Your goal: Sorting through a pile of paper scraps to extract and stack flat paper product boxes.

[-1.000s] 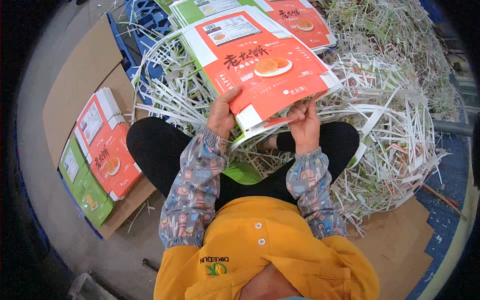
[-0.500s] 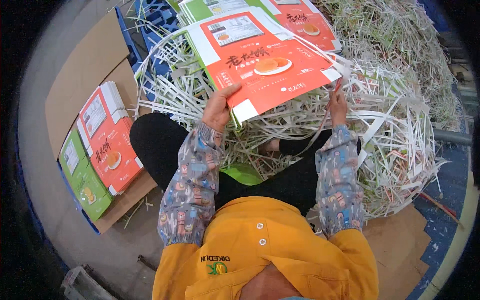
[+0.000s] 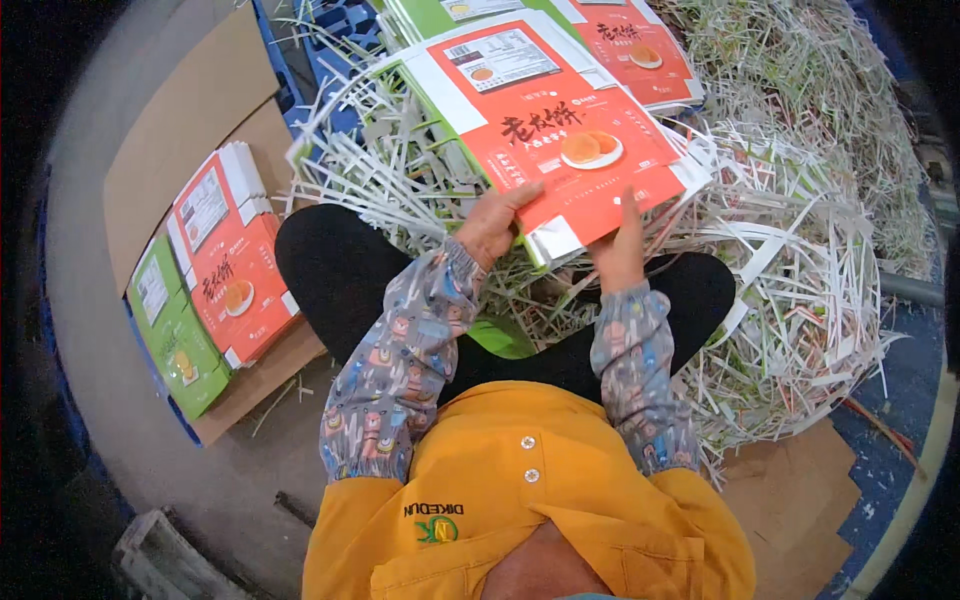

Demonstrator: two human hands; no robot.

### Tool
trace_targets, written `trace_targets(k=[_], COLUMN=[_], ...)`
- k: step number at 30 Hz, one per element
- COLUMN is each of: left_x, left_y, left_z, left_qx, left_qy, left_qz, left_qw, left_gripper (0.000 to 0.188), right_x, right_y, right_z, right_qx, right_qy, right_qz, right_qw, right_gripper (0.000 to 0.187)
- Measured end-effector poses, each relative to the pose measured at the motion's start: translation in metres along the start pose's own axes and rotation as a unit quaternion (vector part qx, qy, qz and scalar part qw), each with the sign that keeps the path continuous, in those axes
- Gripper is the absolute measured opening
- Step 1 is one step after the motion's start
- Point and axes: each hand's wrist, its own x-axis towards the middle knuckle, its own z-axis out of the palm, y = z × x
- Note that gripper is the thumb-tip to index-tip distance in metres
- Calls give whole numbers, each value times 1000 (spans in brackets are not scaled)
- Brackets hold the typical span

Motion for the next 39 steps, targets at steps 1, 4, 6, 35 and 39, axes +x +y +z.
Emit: trace_targets(k=[1, 4, 6, 35, 39], left_x=[-6, -19, -27, 6, -6], left_y=[2, 15, 17, 183, 188], left_z=[5, -15, -13, -170, -147], left_qx=[12, 153, 199, 943, 941], left_qy=[-10, -27, -62, 186, 64], left_qz=[-10, -129, -110, 43, 109], left_qw=[1000, 980, 972, 273, 313], left_gripper=[34, 32, 31, 19, 24], right_x=[2, 7, 8, -11, -15], right_y=[-1, -9, -9, -167, -151], right_z=[0, -2, -5, -9, -17], right_qx=[1, -100, -112, -163, -135], right_qy=[-1, 11, -1, 22, 13], right_qz=[3, -24, -66, -248, -225], right_qw=[1000, 995, 992, 955, 965], right_gripper=[44, 39, 38, 31, 36])
